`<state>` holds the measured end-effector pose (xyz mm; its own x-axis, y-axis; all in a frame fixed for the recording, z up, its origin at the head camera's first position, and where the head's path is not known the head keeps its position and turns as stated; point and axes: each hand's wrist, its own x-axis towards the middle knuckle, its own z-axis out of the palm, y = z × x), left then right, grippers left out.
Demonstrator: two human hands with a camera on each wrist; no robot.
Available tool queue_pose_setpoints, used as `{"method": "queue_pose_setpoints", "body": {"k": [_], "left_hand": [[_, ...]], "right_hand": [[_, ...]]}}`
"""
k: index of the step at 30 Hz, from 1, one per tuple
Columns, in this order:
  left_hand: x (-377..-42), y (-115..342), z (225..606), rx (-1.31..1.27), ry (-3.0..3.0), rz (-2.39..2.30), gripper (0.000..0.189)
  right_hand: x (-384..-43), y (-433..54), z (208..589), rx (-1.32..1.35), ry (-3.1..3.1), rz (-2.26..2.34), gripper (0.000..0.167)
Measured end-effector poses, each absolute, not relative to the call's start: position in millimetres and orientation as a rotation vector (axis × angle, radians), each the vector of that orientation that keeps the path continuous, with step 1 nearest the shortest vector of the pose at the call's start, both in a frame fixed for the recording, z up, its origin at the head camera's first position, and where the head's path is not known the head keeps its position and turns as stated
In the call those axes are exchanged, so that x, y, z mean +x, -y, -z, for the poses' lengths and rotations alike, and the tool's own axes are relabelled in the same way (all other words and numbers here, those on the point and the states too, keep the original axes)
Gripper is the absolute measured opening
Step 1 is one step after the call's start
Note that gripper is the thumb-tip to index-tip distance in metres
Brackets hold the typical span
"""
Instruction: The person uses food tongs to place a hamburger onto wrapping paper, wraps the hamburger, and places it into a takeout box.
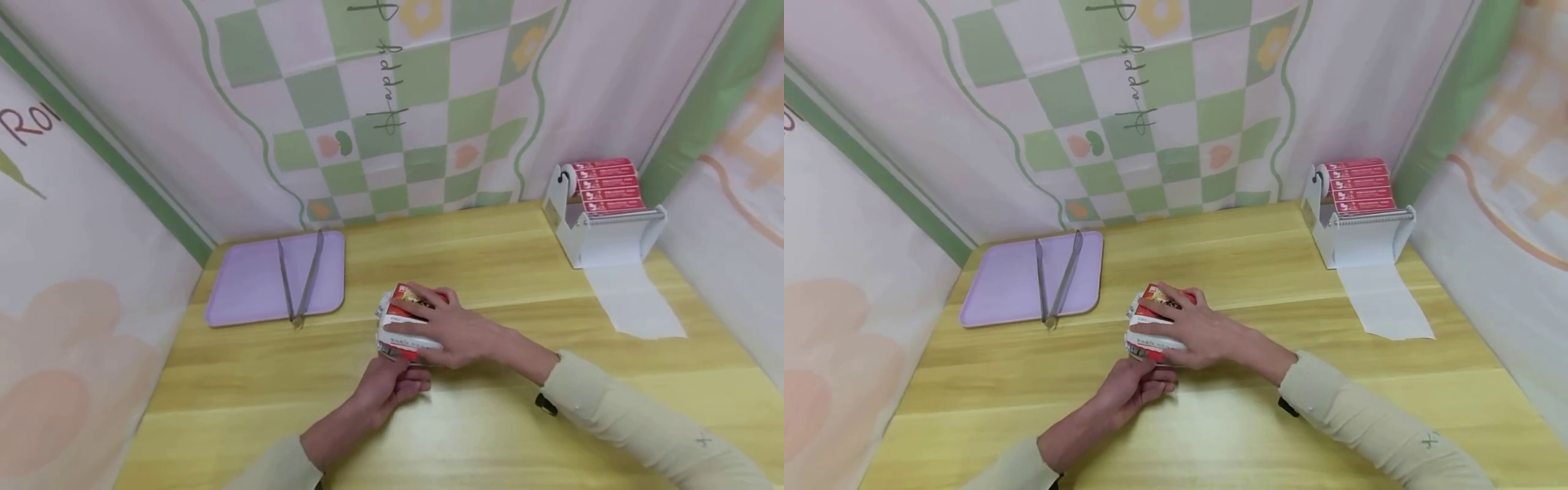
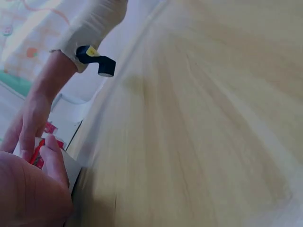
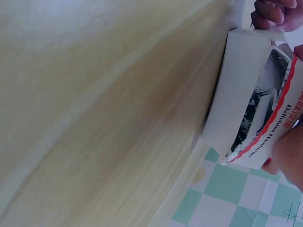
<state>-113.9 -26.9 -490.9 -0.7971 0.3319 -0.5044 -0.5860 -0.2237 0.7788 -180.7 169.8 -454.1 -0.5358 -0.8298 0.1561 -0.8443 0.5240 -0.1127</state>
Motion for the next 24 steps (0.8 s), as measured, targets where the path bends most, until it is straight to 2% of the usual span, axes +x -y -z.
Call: {"method": "queue_pose_setpoints", "body": {"k": [24], "left_hand": [[-108.9,26.1,496.0,-0.374,-1.379,-2.180,0.034]], "right_hand": [[-176.3,-169.2,450.6,1.484,2.730,-0.182,0.063]]}}
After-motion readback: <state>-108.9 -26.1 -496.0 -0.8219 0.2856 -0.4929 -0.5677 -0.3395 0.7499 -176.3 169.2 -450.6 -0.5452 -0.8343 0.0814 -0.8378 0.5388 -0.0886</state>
